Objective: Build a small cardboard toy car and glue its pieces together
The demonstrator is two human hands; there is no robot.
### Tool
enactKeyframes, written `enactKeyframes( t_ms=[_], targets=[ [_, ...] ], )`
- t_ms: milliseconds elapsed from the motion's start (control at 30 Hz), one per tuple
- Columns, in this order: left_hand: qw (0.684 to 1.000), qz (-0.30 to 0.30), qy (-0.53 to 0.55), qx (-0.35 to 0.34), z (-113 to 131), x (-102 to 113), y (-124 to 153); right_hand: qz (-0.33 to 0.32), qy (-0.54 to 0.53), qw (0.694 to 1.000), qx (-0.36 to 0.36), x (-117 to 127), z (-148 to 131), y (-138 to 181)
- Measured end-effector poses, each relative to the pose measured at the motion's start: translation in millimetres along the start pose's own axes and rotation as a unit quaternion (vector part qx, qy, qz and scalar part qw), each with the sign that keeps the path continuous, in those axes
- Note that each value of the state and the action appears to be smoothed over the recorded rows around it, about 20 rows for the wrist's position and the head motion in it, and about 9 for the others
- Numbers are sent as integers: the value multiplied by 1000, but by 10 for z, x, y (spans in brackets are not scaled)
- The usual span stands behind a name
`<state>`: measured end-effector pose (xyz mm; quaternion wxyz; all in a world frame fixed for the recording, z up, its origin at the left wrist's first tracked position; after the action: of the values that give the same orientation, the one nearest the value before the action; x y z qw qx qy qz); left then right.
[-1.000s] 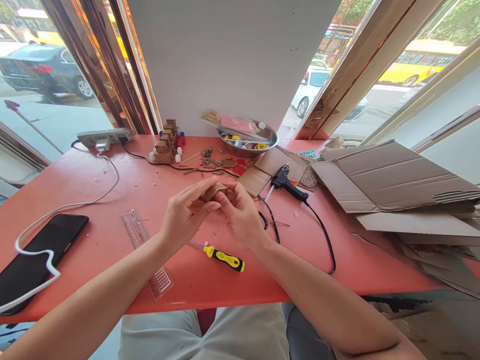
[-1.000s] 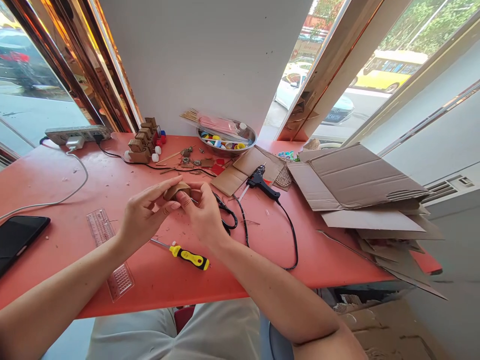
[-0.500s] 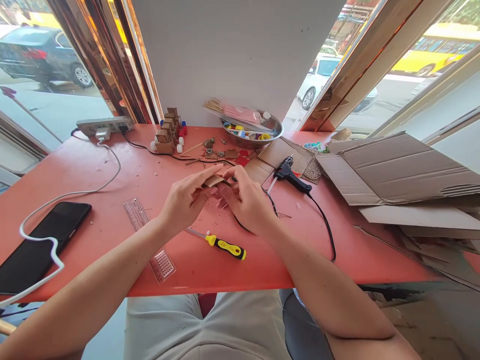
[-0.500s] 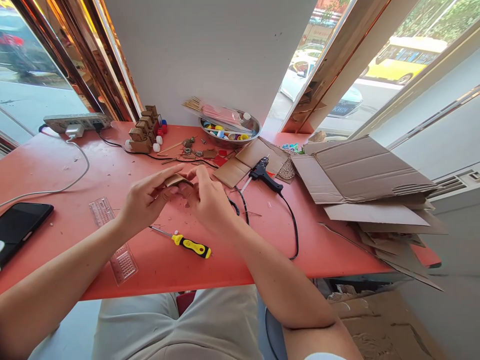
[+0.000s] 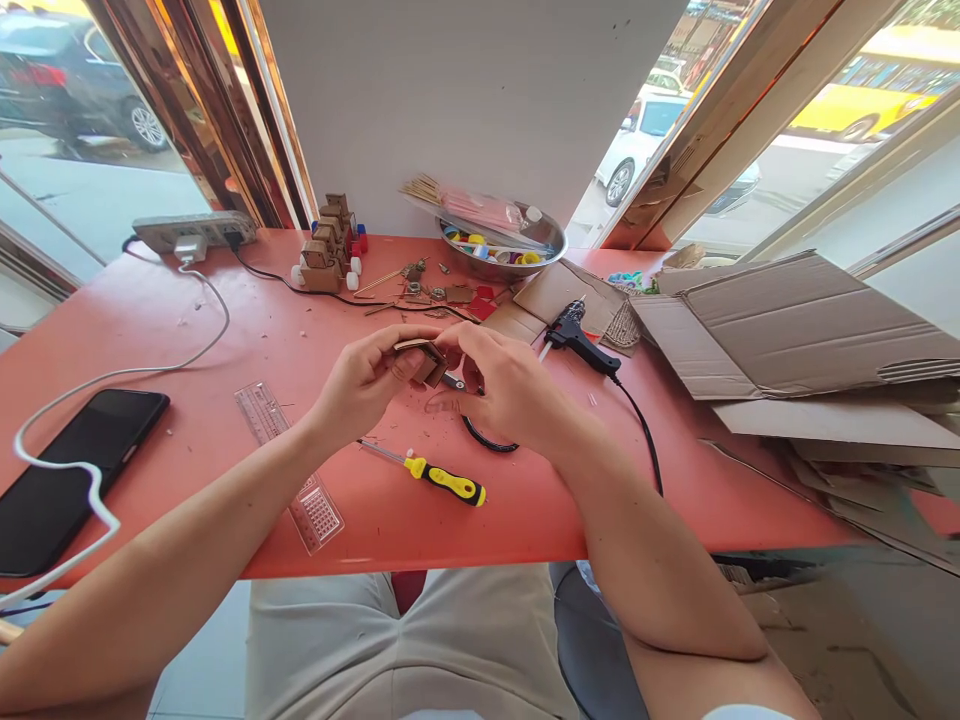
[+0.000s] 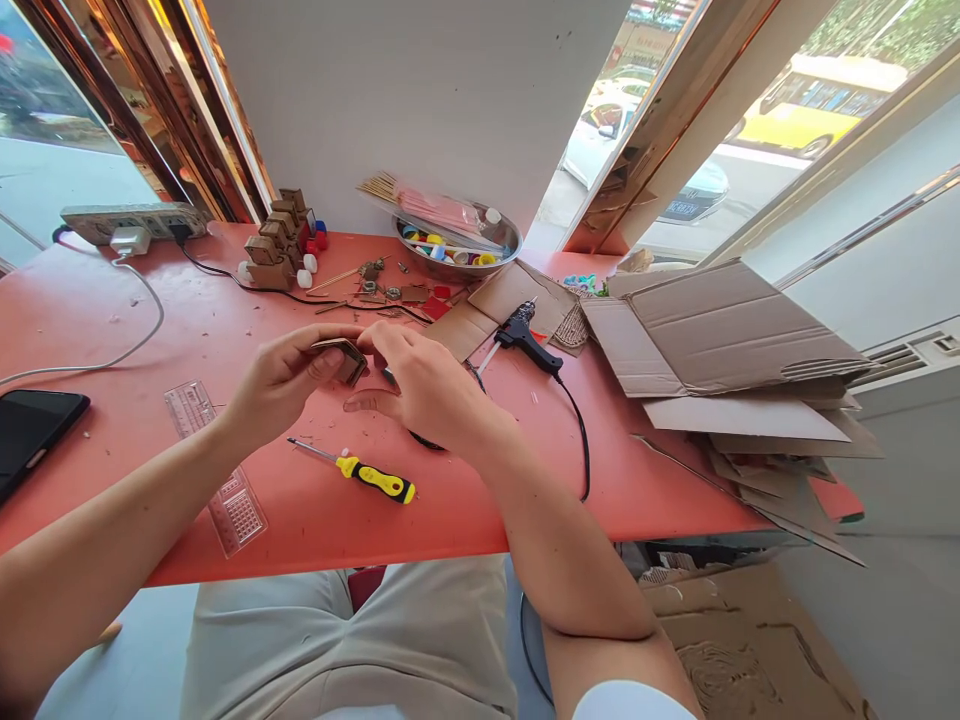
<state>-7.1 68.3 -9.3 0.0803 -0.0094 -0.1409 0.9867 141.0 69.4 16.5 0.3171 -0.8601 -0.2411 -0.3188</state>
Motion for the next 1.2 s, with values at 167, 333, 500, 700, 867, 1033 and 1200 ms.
enactKeyframes(
  t_ms=[167, 333, 500, 700, 867, 1033, 1200],
  targets=[
    [999, -47, 26, 10, -2, -69, 2, 22, 0, 1000, 19, 93, -35, 7],
    [995, -77, 56, 21, -22, -114, 0, 5, -11, 998, 69, 88, -86, 13],
    [991, -77, 96, 52, -70, -116, -7, 11, 10, 997, 78, 105, -83, 26],
    [990, -87, 94, 59, -86, -118, -12, -18, -1, 997, 74, 53, -86, 21],
    [985, -95, 119, 80, -142, -113, 16, -43, 3, 997, 57, -11, -69, 12],
    [982, -65, 135, 112, -205, -67, 34, 1, -1, 998, 62, 52, -70, 2],
    [976, -43, 158, 145, -222, -70, 41, 30, -12, 995, 89, 99, -101, -15]
  ],
)
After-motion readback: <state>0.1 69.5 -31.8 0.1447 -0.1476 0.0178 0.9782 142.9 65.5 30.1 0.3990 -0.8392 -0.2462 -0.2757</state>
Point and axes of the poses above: each hand's wrist, its own y-axis away from the middle knuckle, its own x-axis out of the back of the hand, z = x × y, the point moved 7 cm from there along -y, towards the middle knuckle, and after that the axes turned 1 degree about x, right-handed, at the moved point
